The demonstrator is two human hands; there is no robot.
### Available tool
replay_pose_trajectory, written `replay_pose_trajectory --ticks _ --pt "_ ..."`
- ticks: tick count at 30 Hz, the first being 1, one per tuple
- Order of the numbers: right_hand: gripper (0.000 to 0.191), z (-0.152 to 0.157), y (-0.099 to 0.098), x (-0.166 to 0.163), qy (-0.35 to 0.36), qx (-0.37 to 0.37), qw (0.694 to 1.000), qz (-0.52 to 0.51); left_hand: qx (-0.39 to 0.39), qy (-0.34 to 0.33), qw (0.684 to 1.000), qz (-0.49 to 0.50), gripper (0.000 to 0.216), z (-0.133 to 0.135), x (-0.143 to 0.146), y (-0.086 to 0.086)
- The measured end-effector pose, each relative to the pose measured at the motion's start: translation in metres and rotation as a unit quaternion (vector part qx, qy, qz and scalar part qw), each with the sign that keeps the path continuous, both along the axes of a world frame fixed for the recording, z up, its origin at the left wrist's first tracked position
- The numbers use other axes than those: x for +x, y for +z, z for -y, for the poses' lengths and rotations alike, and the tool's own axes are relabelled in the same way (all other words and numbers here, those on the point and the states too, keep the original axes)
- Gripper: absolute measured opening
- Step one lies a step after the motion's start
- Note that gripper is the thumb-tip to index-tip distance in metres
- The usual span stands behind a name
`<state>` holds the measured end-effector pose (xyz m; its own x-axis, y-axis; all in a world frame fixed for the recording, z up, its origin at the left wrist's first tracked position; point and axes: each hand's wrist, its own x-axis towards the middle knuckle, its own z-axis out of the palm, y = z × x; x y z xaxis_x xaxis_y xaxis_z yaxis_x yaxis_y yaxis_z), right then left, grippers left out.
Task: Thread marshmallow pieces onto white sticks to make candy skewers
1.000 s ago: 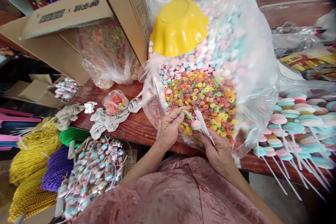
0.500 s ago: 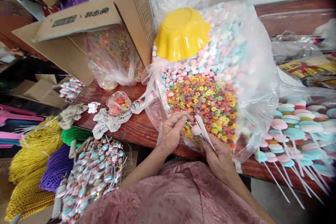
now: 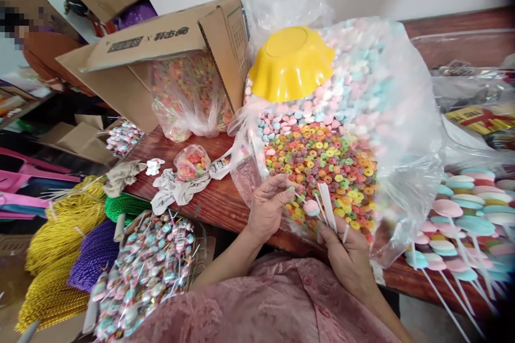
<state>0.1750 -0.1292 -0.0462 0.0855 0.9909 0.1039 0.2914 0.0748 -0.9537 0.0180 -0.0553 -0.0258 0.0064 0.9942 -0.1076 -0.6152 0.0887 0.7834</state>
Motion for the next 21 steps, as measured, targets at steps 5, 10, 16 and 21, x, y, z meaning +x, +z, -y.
replay_pose_trajectory --ticks 5,10,16,21 --pt "0.031 0.000 -0.003 -0.004 0.012 -0.006 1.000 -0.017 -0.010 -0.036 0.999 -0.015 0.045 0.006 0.009 -0.008" --pt "0.028 -0.004 -0.003 -0.004 -0.011 -0.013 0.999 -0.046 -0.002 -0.079 0.993 -0.083 0.069 0.003 0.013 -0.003" --pt "0.036 -0.017 0.003 0.015 -0.096 -0.055 0.987 -0.115 0.080 -0.018 0.908 -0.411 0.048 -0.079 -0.033 0.027" --pt "0.037 -0.019 0.002 0.018 -0.079 -0.061 0.984 -0.146 0.117 -0.050 0.626 -0.770 0.025 -0.159 -0.045 0.034"
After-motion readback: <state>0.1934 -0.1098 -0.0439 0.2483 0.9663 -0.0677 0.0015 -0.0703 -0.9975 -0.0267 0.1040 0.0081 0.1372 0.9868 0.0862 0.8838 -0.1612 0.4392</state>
